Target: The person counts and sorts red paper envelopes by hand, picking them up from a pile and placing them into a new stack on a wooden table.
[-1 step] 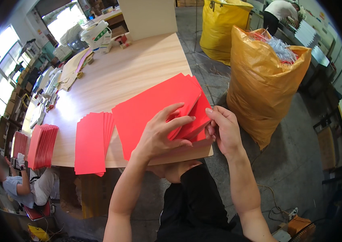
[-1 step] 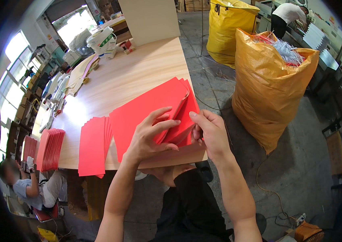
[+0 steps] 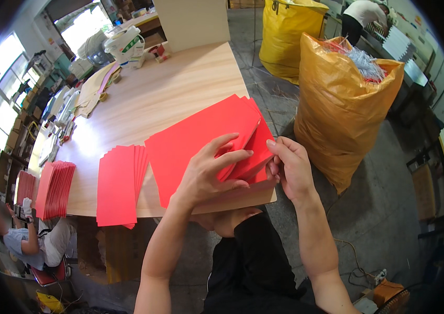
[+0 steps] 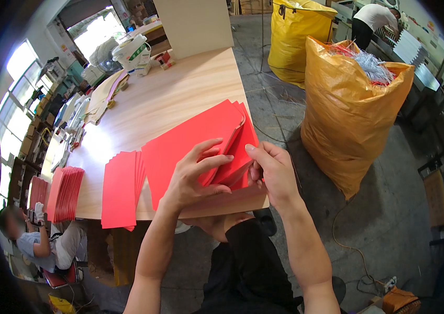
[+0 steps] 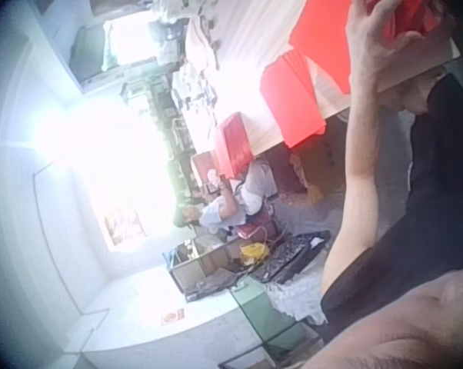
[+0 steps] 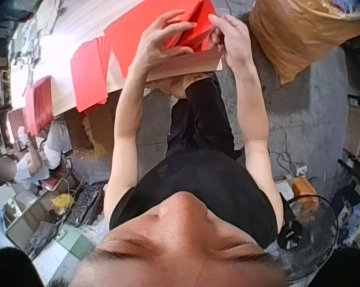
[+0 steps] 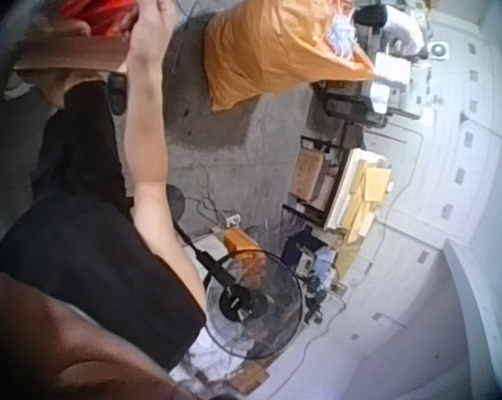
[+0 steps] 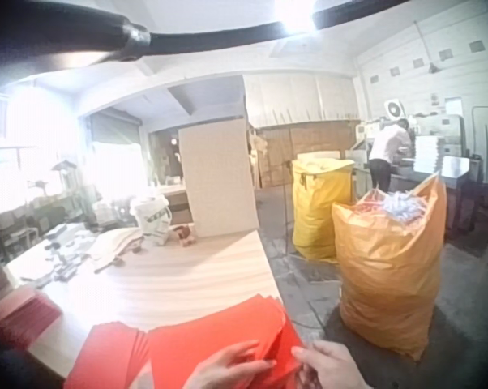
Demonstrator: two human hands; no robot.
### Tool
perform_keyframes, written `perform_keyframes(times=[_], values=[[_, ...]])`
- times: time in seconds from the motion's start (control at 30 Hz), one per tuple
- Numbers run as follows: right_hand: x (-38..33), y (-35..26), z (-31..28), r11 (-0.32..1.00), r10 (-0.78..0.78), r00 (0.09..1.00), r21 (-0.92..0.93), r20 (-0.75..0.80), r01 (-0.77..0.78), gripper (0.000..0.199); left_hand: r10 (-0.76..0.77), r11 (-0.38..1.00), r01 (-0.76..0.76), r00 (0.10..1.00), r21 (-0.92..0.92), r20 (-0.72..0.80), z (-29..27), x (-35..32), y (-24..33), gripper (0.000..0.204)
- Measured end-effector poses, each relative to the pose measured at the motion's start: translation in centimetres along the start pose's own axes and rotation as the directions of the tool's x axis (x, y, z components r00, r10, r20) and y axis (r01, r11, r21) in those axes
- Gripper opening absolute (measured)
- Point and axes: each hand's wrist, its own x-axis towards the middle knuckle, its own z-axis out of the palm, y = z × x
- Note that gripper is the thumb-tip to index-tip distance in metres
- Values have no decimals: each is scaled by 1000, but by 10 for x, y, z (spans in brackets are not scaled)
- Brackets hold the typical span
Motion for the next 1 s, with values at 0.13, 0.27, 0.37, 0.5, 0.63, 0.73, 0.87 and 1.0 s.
perform_keyframes(times=[0.13,0.27,0.37,0.5,0.63,0.73,0.87,1.0], values=[[0,1,-4,994,-12,1000,-108,6,13,38,-23,996,22,1000,-85,-10,1,-1,-3,64],[-4,0,-5,981,-98,995,-166,19,100,42,-28,992,27,1000,-127,-5,1,-2,-6,61],[-3,6,-9,961,-163,986,-221,20,164,42,-38,994,38,999,-100,11,-1,-1,0,51],[1,13,-2,712,-437,899,-595,41,373,38,-43,999,41,997,-31,-69,2,2,4,44],[5,10,-3,954,-215,977,-216,-11,208,34,-34,996,33,999,-88,-13,2,-4,-7,39],[1,1,2,999,-46,999,0,11,46,34,13,999,-13,1000,-32,5,0,-3,-4,44],[-1,-1,4,999,-39,999,-16,3,39,34,-6,1000,6,1000,-14,-21,-1,-2,4,60],[0,4,-2,998,-61,998,-32,24,62,36,-20,999,19,1000,-46,-11,1,-2,0,60]])
